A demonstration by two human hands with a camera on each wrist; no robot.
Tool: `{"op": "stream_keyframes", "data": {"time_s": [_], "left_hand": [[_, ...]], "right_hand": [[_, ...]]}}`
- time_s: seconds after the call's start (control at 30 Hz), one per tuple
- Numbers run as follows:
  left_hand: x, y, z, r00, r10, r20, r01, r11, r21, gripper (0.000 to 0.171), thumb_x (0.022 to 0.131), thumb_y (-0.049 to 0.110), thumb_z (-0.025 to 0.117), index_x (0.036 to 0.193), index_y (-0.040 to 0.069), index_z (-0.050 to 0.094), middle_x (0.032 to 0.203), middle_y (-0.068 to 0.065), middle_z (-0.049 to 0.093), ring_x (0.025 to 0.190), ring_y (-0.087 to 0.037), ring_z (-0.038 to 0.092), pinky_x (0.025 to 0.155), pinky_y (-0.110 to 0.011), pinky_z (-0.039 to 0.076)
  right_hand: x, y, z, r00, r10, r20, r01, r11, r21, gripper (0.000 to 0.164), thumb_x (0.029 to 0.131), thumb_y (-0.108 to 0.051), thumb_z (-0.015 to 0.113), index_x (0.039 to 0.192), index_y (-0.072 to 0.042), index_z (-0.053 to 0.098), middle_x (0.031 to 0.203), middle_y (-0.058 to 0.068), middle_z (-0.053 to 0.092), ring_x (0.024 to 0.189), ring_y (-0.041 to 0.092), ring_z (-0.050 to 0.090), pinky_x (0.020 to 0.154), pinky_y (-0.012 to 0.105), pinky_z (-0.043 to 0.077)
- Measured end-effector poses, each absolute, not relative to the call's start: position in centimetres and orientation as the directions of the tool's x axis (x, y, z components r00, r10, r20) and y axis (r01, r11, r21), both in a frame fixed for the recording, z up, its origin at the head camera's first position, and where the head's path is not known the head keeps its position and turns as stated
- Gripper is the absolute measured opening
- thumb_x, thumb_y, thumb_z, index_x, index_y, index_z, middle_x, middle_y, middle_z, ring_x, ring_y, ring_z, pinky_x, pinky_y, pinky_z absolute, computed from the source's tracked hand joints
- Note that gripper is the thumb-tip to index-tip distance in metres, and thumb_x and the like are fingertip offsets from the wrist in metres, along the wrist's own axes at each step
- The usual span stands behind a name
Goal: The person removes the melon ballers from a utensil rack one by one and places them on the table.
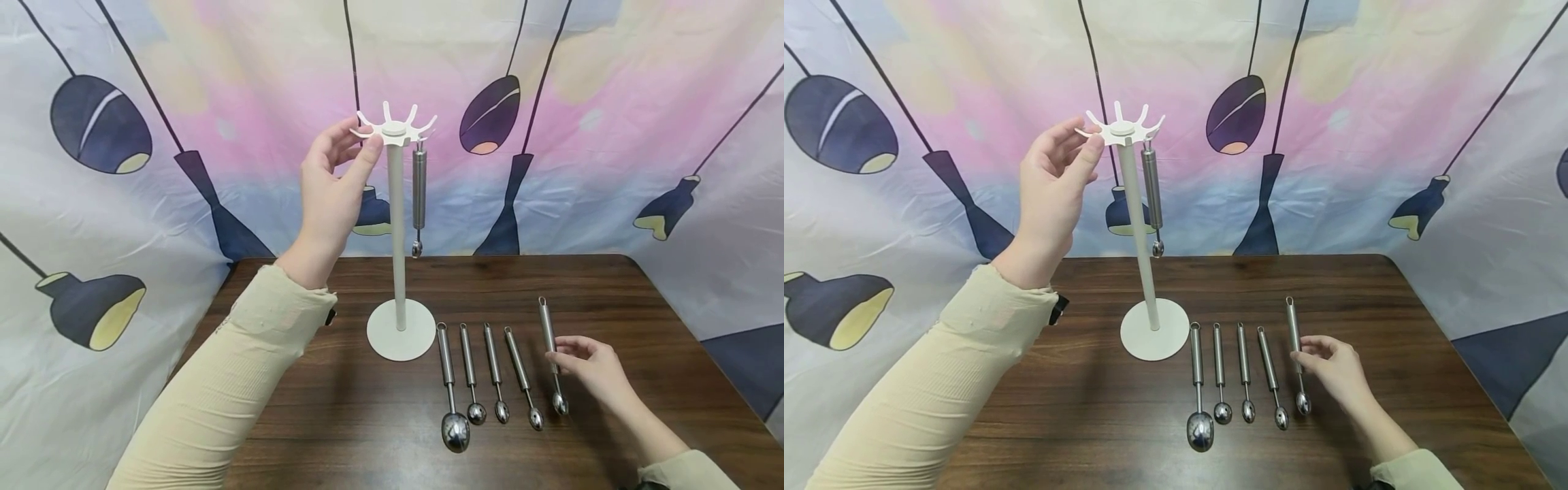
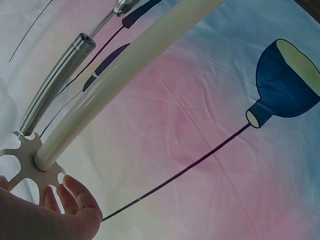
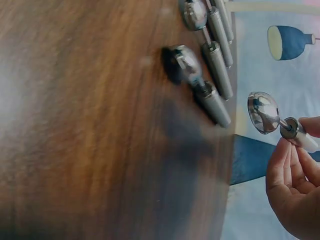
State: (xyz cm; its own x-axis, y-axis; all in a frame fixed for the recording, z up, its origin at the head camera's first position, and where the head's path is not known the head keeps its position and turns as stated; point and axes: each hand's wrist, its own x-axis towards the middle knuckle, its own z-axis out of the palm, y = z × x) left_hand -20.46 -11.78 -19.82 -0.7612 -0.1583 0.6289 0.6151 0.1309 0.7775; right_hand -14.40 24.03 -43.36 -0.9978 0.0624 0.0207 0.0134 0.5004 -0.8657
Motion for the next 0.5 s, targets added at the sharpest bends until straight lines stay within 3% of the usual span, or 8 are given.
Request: {"op": "stream_keyframes", "data": {"time_s": [0.5], "left_hand": [[-20.7,-11.8,-20.1,-0.752,-0.167,0.638,0.628,0.113,0.770,0.042,0.093,0.017,0.069,0.132,0.003,0.058,0.124,-0.011,0.066,0.105,-0.015,0.058,0.090,-0.026,0.049]], "right_hand": [[-14.9,25.8,-46.0,-0.995,0.009,-0.103,0.095,0.467,-0.879,0.043,0.091,-0.009,0.064,0.121,0.020,0.055,0.089,0.008,0.076,0.068,0.004,0.063,0.063,0.025,0.056]]}}
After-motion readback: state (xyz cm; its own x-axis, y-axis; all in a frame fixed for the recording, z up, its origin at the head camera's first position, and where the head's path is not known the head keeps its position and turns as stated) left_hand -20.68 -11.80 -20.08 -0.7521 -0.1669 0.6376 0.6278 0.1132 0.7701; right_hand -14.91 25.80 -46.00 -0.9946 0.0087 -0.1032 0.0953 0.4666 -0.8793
